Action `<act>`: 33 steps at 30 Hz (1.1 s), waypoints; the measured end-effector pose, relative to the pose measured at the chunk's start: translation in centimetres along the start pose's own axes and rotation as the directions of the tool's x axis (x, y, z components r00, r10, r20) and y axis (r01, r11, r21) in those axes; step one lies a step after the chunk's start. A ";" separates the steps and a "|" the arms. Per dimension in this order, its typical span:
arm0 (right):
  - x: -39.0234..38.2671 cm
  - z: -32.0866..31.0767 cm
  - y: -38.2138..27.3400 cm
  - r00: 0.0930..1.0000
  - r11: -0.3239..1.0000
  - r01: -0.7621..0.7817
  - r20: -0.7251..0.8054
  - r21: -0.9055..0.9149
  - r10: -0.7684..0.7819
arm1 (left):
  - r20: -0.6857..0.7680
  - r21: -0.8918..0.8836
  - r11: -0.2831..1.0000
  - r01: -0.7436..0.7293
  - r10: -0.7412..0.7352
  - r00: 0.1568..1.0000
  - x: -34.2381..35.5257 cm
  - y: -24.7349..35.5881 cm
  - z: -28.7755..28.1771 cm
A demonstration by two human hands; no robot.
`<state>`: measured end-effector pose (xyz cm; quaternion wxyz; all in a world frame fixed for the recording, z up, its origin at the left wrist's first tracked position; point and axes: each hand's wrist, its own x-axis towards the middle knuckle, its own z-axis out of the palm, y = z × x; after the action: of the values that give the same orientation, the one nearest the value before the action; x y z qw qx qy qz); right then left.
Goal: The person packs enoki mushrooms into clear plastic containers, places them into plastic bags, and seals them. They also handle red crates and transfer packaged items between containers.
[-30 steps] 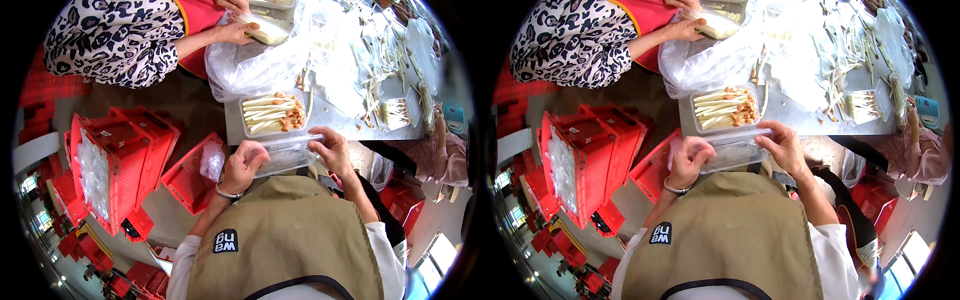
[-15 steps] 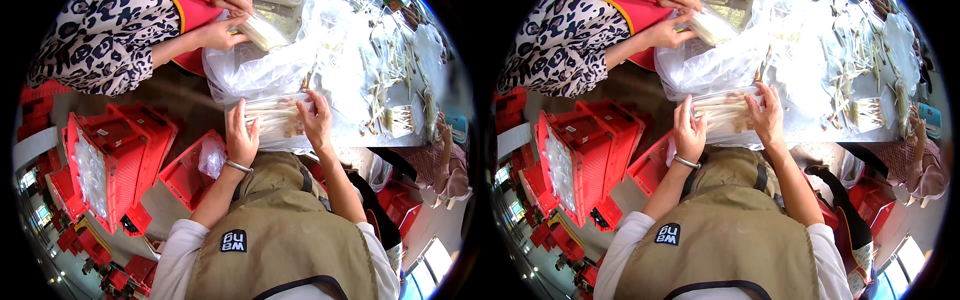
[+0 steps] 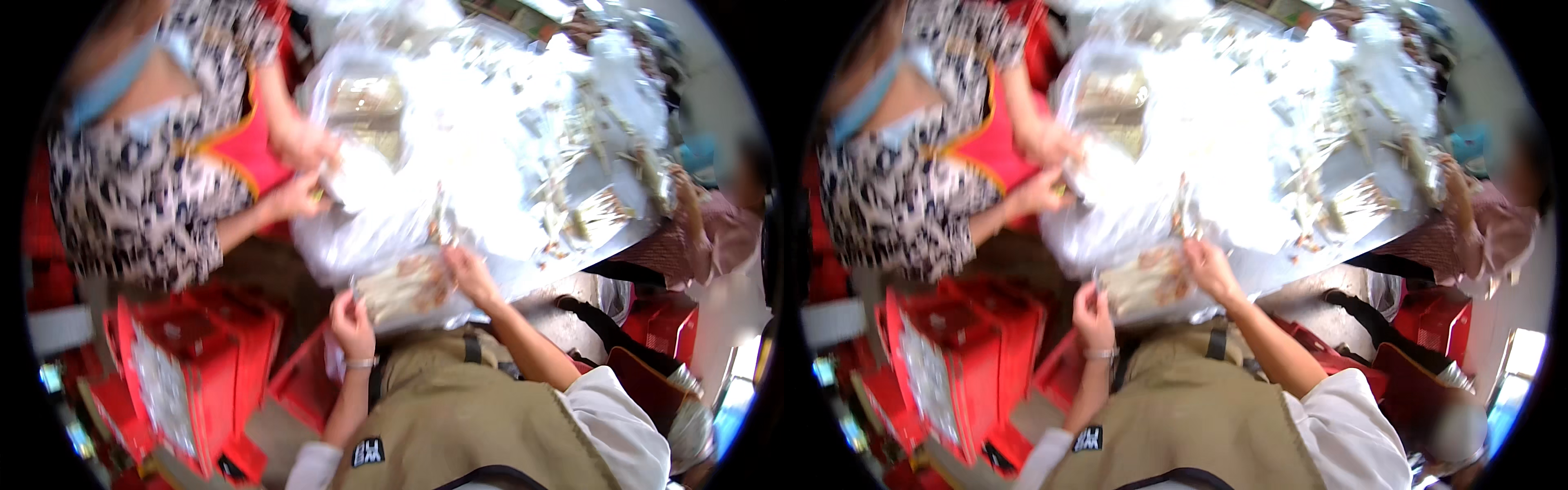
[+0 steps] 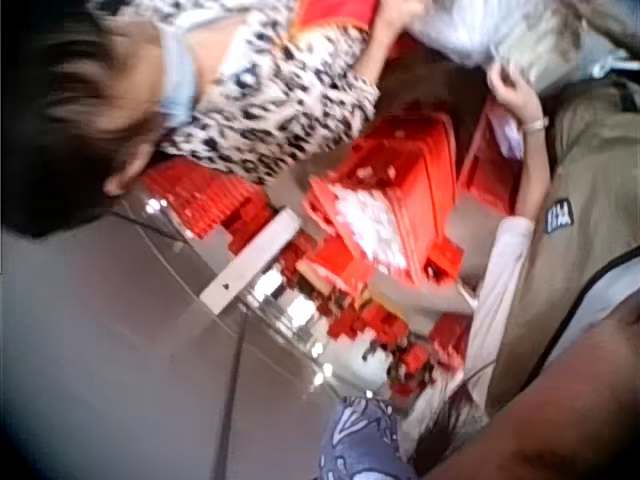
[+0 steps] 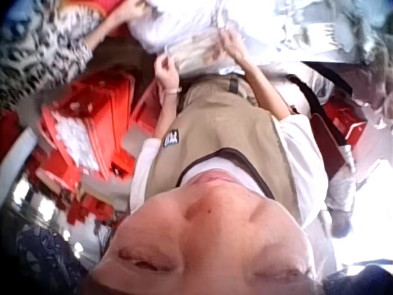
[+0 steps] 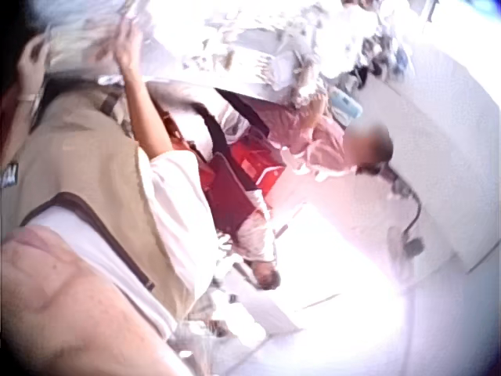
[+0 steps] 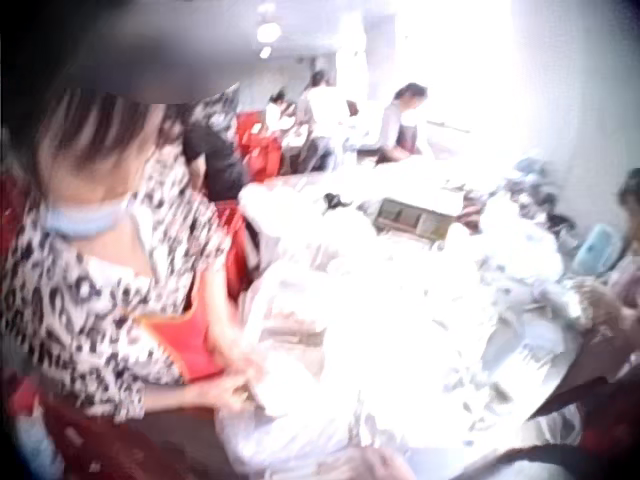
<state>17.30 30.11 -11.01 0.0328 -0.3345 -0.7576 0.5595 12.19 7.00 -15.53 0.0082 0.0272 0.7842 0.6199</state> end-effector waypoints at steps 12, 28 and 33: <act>2.8 -10.1 -5.3 0.889 0.999 0.022 0.457 0.029 -0.033 | 0.094 -0.125 0.978 0.168 -0.157 0.983 2.4 13.1 1.8; 43.6 -41.2 -14.1 0.831 0.741 0.356 -0.555 0.570 0.027 | 0.072 -0.233 0.960 0.158 -0.145 0.987 6.5 23.2 10.3; 54.9 -42.6 -13.8 0.707 0.682 0.421 -0.687 0.598 0.166 | -0.072 -0.117 0.986 0.117 -0.126 0.989 7.4 23.8 11.6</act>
<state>-13.61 93.09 -1.04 0.4851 -0.4190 -0.4281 0.6371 6.14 24.12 5.07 0.0165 -0.0459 0.7480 0.6619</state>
